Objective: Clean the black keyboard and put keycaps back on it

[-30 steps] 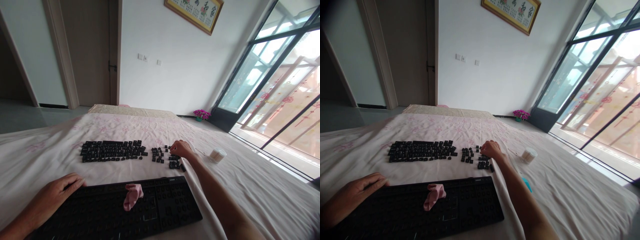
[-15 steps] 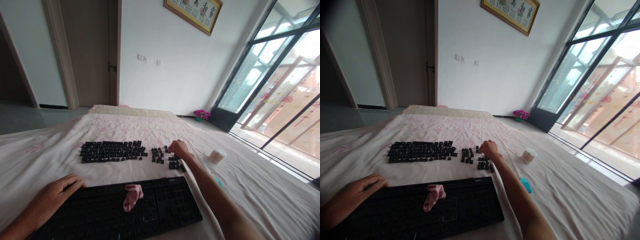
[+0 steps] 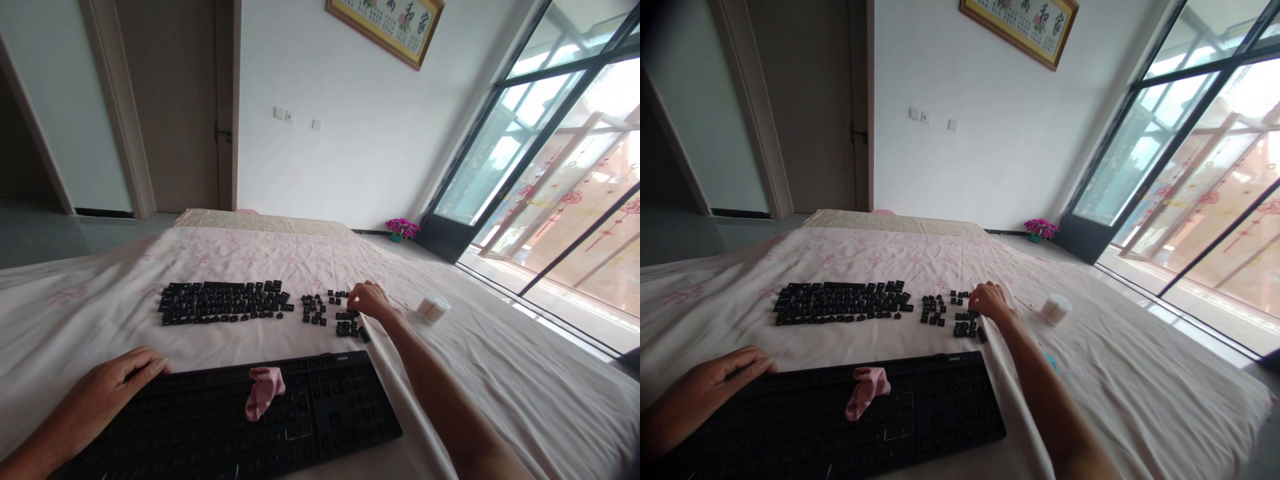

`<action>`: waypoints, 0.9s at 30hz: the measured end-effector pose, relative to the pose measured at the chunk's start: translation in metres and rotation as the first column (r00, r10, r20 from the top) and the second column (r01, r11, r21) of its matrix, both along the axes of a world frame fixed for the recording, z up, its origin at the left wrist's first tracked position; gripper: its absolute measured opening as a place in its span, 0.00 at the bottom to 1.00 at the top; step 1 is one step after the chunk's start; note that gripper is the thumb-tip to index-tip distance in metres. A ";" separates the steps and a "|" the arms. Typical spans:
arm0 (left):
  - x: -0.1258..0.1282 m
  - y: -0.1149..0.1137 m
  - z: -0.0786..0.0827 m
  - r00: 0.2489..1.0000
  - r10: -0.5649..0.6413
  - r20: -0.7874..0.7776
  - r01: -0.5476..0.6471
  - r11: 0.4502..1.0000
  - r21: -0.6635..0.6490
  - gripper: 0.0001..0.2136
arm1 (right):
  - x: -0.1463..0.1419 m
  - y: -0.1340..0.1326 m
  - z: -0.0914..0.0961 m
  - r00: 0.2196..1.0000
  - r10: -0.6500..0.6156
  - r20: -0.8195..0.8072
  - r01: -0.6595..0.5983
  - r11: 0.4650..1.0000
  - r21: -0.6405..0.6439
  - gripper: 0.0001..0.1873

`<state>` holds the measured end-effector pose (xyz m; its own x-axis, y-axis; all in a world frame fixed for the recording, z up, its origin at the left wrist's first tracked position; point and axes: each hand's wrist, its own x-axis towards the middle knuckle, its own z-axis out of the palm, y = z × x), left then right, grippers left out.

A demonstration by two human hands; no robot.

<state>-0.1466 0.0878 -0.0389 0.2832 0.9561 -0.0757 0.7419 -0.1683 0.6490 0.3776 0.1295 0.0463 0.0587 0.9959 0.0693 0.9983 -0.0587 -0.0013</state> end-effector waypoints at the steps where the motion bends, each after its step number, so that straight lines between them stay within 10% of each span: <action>1: -0.001 0.001 0.000 1.000 -0.003 0.004 0.003 1.000 -0.001 0.19 | 0.000 0.001 -0.001 1.000 -0.003 -0.001 0.003 1.000 0.002 0.05; 27: -0.002 0.004 -0.005 1.000 0.006 0.022 -0.006 1.000 -0.003 0.21 | 0.009 0.004 -0.011 0.935 -0.354 0.024 0.355 0.934 -0.046 0.12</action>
<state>-0.1489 0.0913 -0.0437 0.2787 0.9576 -0.0726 0.7286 -0.1616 0.6657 0.3861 0.1335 0.0354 0.4077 0.9128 0.0248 0.9125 -0.4083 0.0253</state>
